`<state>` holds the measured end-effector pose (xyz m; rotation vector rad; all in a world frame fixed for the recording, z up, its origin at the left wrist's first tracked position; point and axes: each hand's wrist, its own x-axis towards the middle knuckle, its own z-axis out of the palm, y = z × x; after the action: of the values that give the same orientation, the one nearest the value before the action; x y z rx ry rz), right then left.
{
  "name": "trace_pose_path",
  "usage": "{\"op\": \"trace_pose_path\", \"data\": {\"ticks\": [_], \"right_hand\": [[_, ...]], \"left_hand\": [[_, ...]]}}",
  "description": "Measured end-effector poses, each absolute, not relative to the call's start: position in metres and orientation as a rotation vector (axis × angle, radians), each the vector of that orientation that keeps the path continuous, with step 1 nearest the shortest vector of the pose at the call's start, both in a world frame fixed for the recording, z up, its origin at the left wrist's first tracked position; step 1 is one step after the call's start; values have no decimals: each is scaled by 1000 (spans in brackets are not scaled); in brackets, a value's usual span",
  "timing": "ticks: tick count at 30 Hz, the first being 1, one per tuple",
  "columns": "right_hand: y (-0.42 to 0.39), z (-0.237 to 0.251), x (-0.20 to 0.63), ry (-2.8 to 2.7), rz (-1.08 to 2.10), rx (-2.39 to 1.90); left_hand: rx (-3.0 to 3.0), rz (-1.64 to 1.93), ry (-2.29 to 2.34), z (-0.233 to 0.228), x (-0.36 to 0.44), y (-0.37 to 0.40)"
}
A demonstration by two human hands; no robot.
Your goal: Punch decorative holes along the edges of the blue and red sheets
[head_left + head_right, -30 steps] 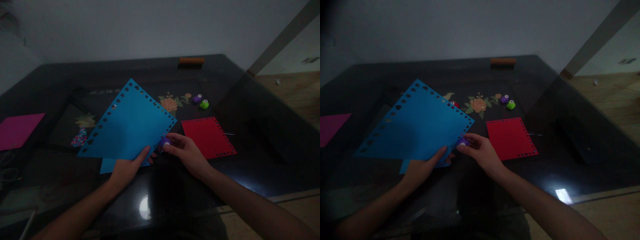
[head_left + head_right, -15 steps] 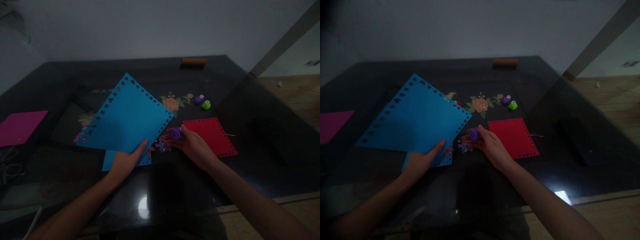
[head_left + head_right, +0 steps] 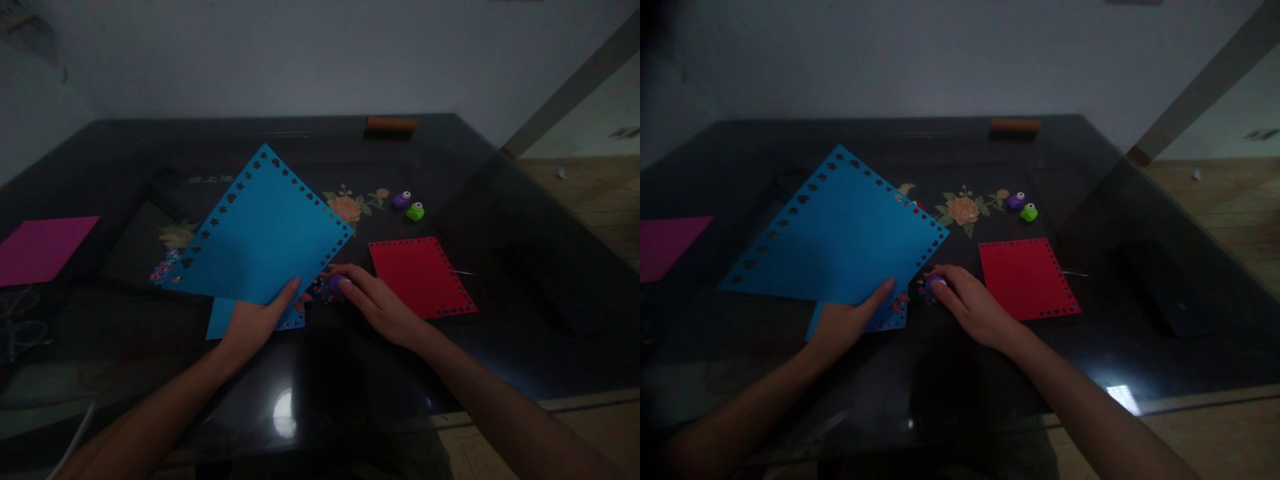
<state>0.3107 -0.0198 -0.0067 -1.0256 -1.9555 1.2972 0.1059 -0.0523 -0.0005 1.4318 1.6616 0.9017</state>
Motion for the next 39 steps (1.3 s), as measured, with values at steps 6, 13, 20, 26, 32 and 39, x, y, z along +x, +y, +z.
{"op": "trace_pose_path", "data": {"ticks": [6, 13, 20, 26, 32, 39], "right_hand": [[-21, -6, 309, -2172, 1197, -938], [-17, -14, 306, -2397, 1051, -903], [-17, -8, 309, -2319, 1066, -922], [-16, -11, 306, -2326, 1031, -892], [-14, -12, 306, -2415, 979, -913], [-14, -6, 319, -2118, 1107, -969]], "left_hand": [[1453, 908, 1679, -1, 105, -52], [1448, 920, 1668, -1, 107, -50], [1428, 922, 1647, 2, 107, -51], [1442, 940, 1650, 0, 107, -51], [1441, 949, 1639, 1, 107, -51], [1437, 918, 1657, -1, 105, -51]]}}
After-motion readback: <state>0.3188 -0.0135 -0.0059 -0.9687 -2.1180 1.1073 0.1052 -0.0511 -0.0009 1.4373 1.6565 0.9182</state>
